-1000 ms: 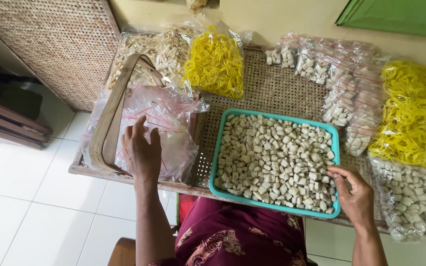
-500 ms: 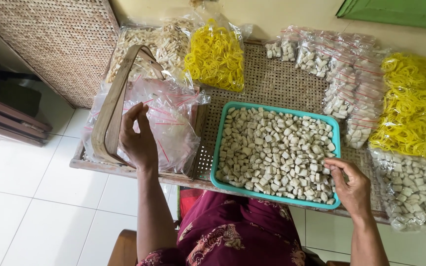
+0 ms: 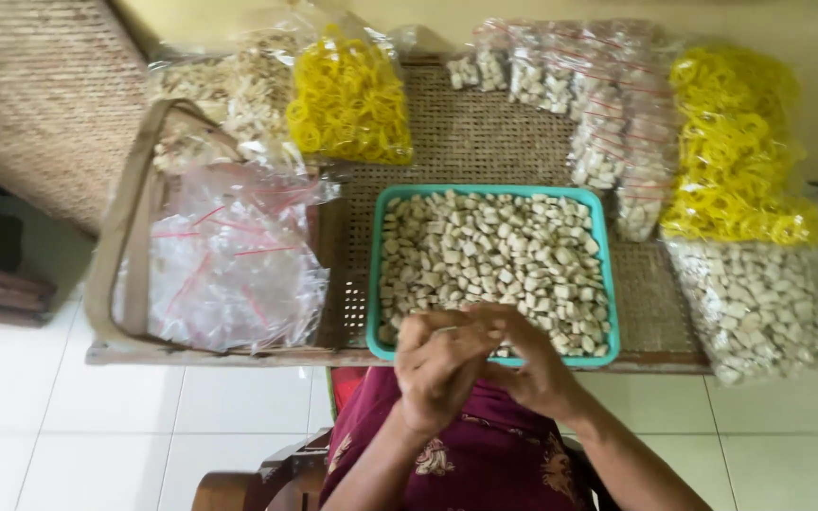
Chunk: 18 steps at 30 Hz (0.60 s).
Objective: A person is manually filling small plastic bags with bite-sized snacks from a tray.
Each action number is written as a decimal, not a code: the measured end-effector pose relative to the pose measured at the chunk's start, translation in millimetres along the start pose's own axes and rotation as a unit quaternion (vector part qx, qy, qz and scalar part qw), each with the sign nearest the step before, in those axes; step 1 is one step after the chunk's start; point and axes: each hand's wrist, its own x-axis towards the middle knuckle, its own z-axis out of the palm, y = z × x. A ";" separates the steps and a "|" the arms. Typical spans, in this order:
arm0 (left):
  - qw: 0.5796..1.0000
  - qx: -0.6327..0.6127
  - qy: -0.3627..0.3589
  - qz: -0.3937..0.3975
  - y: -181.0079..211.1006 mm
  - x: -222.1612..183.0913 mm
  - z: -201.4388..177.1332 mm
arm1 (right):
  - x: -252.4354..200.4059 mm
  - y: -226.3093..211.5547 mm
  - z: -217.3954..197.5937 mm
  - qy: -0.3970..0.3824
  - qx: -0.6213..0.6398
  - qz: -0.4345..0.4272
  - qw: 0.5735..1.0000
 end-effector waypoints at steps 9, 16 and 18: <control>0.899 -0.061 -0.213 -0.377 -34.6 -52.0 17.0 | -33.1 38.5 -17.6 0.111 0.106 0.211 0.965; 0.793 -0.155 -0.168 -0.565 -31.9 -48.0 10.6 | -40.2 62.3 -32.5 0.175 0.100 0.260 0.944; 0.770 -0.230 -0.163 -0.573 -28.6 -45.2 12.5 | -43.9 64.2 -29.4 0.185 0.110 0.267 0.939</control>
